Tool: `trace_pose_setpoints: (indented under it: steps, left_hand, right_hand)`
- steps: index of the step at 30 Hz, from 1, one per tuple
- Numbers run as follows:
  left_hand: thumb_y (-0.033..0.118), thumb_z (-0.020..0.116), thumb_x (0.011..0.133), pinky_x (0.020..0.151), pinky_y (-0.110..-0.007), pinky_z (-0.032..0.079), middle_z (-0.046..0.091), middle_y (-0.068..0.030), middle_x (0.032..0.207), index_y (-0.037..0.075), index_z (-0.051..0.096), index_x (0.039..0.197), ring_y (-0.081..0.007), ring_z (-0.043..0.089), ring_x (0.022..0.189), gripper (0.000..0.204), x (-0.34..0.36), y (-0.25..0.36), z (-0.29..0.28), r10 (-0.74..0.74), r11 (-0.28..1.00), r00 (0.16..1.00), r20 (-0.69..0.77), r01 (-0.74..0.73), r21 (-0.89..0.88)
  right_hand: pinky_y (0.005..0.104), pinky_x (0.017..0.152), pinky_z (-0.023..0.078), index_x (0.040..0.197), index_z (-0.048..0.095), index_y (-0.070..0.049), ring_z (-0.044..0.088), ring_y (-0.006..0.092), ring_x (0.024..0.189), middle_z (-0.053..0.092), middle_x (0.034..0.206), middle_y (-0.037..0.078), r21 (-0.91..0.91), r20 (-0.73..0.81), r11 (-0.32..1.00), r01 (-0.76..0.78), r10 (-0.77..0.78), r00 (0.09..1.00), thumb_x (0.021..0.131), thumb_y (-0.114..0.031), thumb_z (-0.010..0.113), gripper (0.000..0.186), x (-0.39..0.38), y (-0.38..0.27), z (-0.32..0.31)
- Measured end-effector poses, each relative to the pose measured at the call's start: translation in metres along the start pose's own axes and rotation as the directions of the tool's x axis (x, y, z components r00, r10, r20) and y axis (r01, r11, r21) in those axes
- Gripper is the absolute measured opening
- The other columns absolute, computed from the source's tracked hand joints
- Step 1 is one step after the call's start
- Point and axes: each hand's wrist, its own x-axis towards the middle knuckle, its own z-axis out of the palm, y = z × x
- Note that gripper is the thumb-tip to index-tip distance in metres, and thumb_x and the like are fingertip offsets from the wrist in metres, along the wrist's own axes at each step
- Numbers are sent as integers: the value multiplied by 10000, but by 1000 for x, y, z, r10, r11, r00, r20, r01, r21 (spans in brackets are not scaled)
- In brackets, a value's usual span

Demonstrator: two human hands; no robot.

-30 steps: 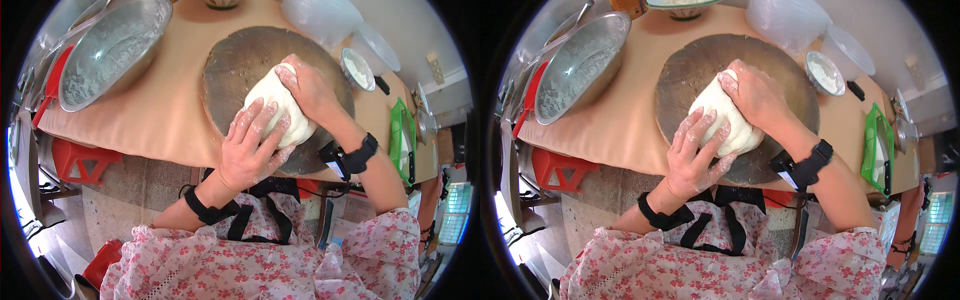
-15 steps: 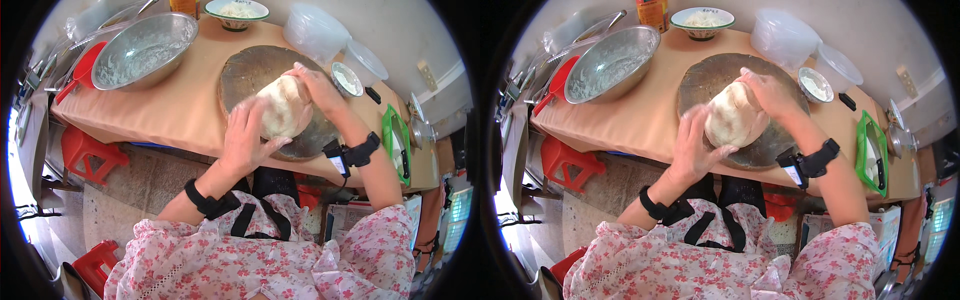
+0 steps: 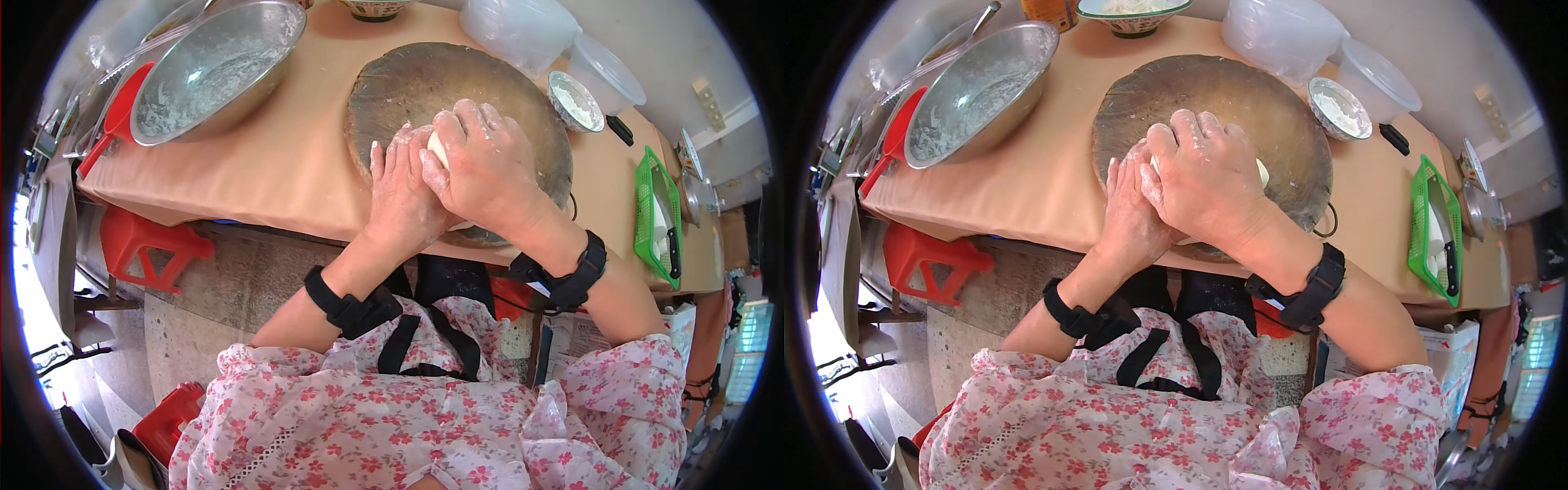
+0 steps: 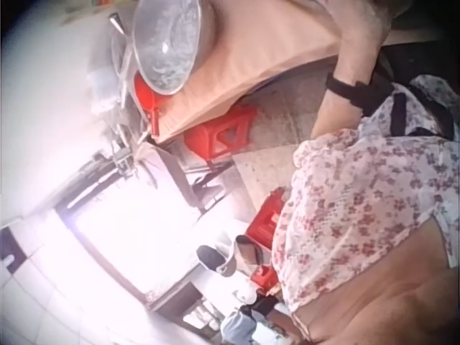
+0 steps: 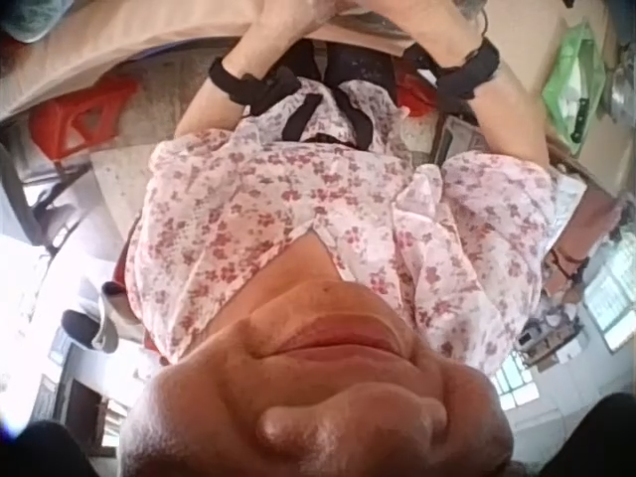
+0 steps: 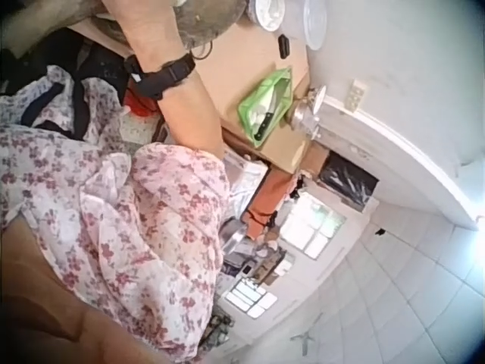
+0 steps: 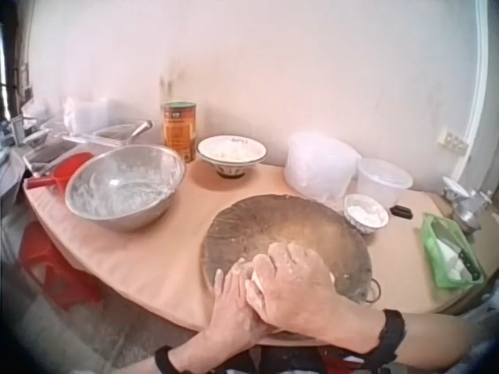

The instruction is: Kneading a large piece of dough on a wooden circular board in a food preparation setting.

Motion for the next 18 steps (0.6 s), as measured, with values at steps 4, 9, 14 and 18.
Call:
trace_pose_setpoints:
  steps: [4,9,14,18]
  left_hand:
    - [518,823,600,1090,-616,215,441,-231,1346,-2,352,1368,-374,359,1324,1040,15,2,-6,-101,995,985,138,100,18]
    - [538,806,633,1098,-577,206,463,-228,1331,2,363,1372,-370,400,1288,1014,24,0,-2,-124,991,989,79,127,-37]
    - [531,801,656,1104,-546,207,481,-234,1307,-1,378,1368,-369,430,1258,984,28,-1,-1,-131,991,991,14,131,30]
    - [542,777,683,1121,-554,190,455,-250,1352,-7,362,1393,-377,391,1308,989,29,-3,0,-151,989,987,61,150,21]
  right_hand:
    - [443,683,514,861,570,-64,629,319,833,602,826,129,-3,8,999,-33,33,999,816,-298,643,249,5,21,21]
    - [483,719,499,854,561,-51,632,366,825,636,849,149,116,144,970,-215,198,970,913,-309,548,265,19,49,41]
    - [506,774,487,895,600,-41,624,392,898,659,957,179,116,377,918,-379,312,872,947,-348,462,341,39,72,50]
    - [481,835,480,975,665,-47,614,394,995,670,1030,197,97,492,898,-429,332,805,953,-405,424,432,47,83,58]
